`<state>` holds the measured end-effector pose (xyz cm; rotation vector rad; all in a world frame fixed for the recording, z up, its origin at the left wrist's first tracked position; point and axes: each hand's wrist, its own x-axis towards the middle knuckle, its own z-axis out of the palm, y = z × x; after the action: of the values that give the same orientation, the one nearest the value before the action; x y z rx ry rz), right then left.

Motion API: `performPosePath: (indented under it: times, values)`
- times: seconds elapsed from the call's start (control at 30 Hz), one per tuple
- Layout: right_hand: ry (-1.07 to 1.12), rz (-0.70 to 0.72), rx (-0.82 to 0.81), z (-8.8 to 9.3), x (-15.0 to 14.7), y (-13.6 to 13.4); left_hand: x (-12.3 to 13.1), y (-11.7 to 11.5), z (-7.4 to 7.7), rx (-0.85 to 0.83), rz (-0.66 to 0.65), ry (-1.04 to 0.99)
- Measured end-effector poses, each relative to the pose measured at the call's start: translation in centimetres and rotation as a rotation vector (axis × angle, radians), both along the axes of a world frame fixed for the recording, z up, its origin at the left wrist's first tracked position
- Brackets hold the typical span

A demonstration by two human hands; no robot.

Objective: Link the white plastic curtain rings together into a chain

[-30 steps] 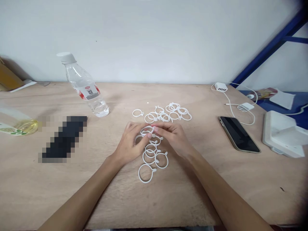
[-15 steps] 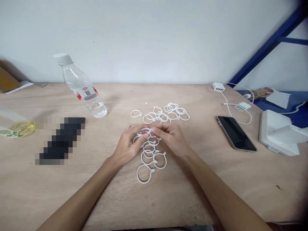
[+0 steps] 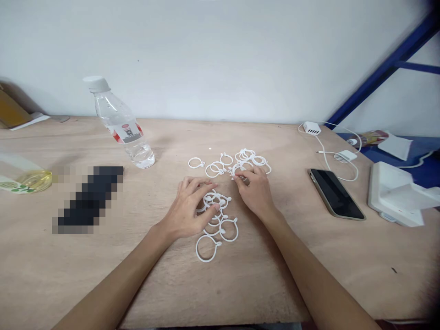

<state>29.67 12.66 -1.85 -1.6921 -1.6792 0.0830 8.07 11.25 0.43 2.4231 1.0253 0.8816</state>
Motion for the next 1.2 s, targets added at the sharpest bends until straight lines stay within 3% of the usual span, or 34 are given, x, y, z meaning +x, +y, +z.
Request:
performPosePath:
  times: [0.17, 0.3, 0.47, 0.73, 1.03, 1.2]
  values:
    - [0.072, -0.004, 0.107, 0.9, -0.2, -0.1, 0.0, 0.0, 0.1, -0.003, 0.016, -0.023]
    - [0.257, -0.006, 0.133, 2.0, -0.9, -0.7, 0.1, 0.2, -0.1, 0.01, 0.058, -0.051]
    - [0.507, 0.083, -0.022, 2.6, -1.9, -1.2, 0.2, 0.3, -0.2, 0.001, 0.104, -0.065]
    - [0.918, 0.01, -0.201, 3.5, -0.6, -0.5, 0.2, 0.3, -0.3, -0.014, 0.099, -0.067]
    - [1.067, -0.114, -0.355, 4.5, -0.5, -0.7, 0.2, 0.4, -0.4, -0.005, 0.098, -0.072]
    - [0.873, -0.165, -0.311, 4.3, -0.5, -0.8, 0.2, 0.4, -0.4, -0.017, 0.09, -0.068]
